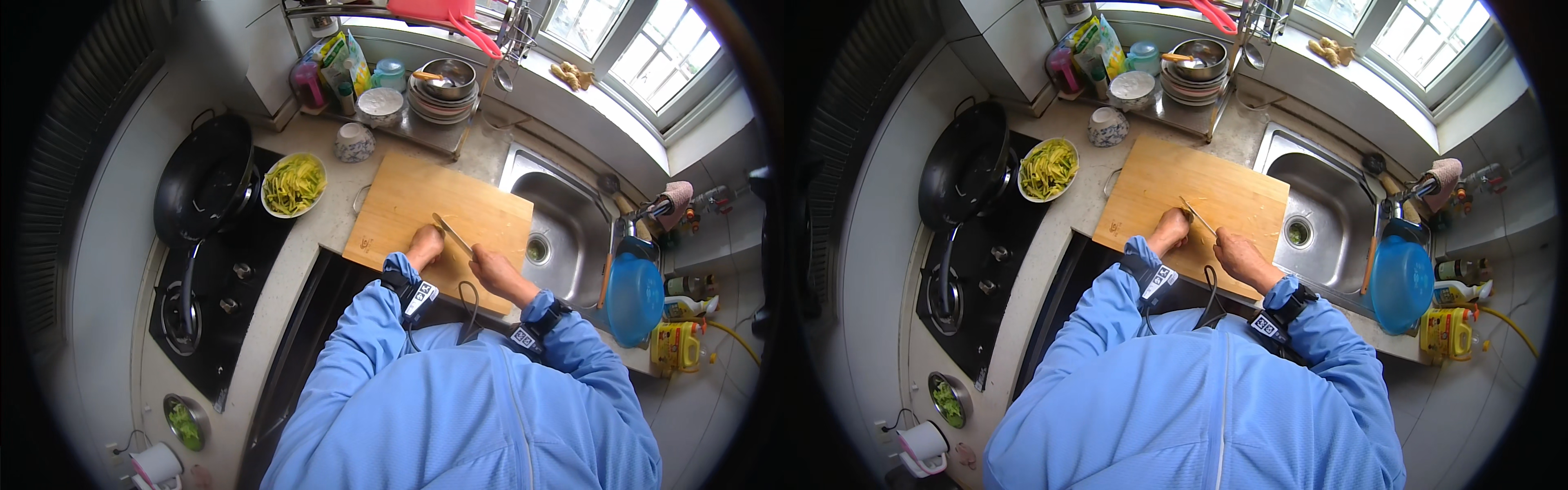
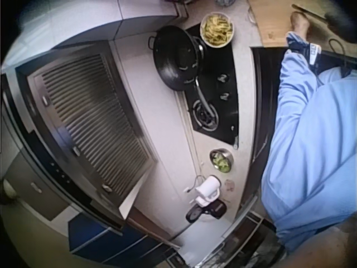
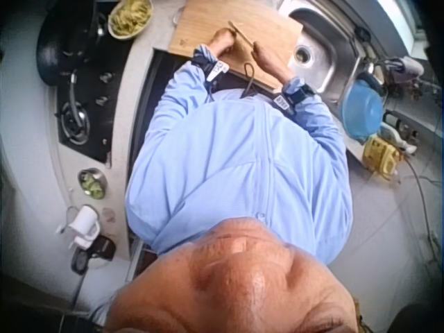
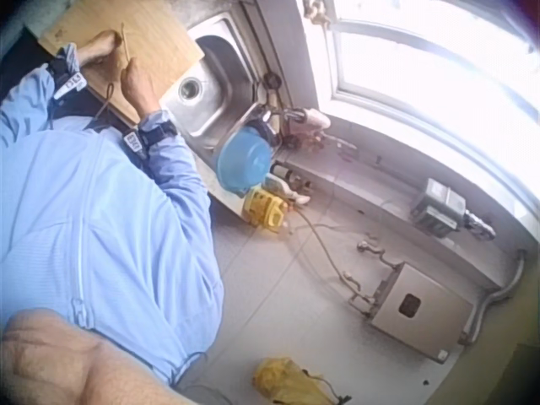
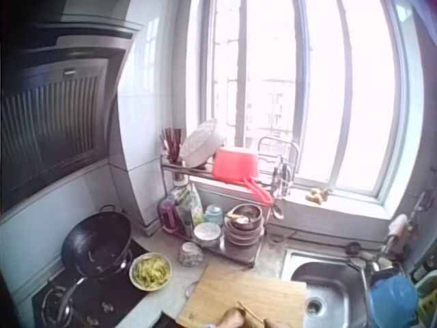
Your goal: The person washes hands, then peels and slices garlic cloves on a cutting board. They retrieve green chilies from the refrigerator, wash them, and slice them on the same board. The prepared garlic and chilies remain on the cutting board.
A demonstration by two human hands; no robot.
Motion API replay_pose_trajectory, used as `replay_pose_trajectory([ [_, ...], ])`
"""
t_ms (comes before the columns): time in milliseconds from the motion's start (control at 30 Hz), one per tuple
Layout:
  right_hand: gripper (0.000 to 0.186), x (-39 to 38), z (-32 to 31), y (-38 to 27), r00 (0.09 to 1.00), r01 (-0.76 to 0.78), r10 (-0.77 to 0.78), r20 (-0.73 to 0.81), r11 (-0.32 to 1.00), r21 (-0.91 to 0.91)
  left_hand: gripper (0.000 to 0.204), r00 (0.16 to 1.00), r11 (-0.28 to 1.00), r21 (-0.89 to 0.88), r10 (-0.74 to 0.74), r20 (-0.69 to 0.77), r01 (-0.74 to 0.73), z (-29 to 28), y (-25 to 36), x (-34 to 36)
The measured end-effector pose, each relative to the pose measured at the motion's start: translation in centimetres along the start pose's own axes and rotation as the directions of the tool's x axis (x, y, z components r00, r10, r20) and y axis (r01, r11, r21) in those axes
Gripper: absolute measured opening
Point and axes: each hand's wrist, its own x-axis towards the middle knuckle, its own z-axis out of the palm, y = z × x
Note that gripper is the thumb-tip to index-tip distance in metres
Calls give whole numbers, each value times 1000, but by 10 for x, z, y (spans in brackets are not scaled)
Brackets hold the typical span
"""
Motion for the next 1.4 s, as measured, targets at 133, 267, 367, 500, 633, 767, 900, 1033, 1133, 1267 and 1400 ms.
replay_pose_trajectory([
  [133, 18, -2, -5, 1, 1000, 31, -30, 6, 999, -28, 35, 998, 998, 23, -60, 17, 59, 6, -6, 12],
  [267, 18, 1, -3, 3, 999, 25, -22, 33, 997, -78, 35, 997, 995, 91, -52, 53, 47, 5, -4, 16],
  [367, 16, 5, 4, 7, 999, 13, -9, 53, 996, -84, 37, 997, 992, 123, -46, 56, 38, 4, 1, 11],
  [500, 15, 9, 13, 10, 999, 54, -54, 4, 998, -25, 42, 999, 997, -80, -16, -30, 14, 8, -1, 7],
  [633, 16, 10, 10, 12, 997, -22, 26, 69, 998, -64, 41, 999, 969, 247, 6, 51, -18, 11, -7, 19],
  [767, 16, 10, 5, 10, 997, -12, 16, 80, 999, -48, 32, 986, 933, 324, 164, 11, -159, 11, -10, 19],
  [900, 14, 9, 6, 3, 998, -1, 2, 57, 1000, -16, 28, 997, 999, 39, 3, -80, 0, 15, -7, 16],
  [1033, 13, 7, -5, -1, 995, -47, 45, 87, 999, 21, 35, 992, 973, 199, -111, -52, 119, 10, -1, 17],
  [1133, 12, 7, -6, -1, 986, -116, 111, 126, 993, 32, 41, 999, 997, 68, -41, -23, 42, 3, 7, 1],
  [1267, 14, 8, 8, 7, 999, -14, 13, 46, 1000, 18, 33, 999, 989, -148, 19, -29, -23, 2, 14, -14],
  [1400, 12, 10, 11, 14, 997, -36, 36, 71, 999, -7, 32, 993, 984, -131, 114, -37, -118, 22, -15, 15],
])
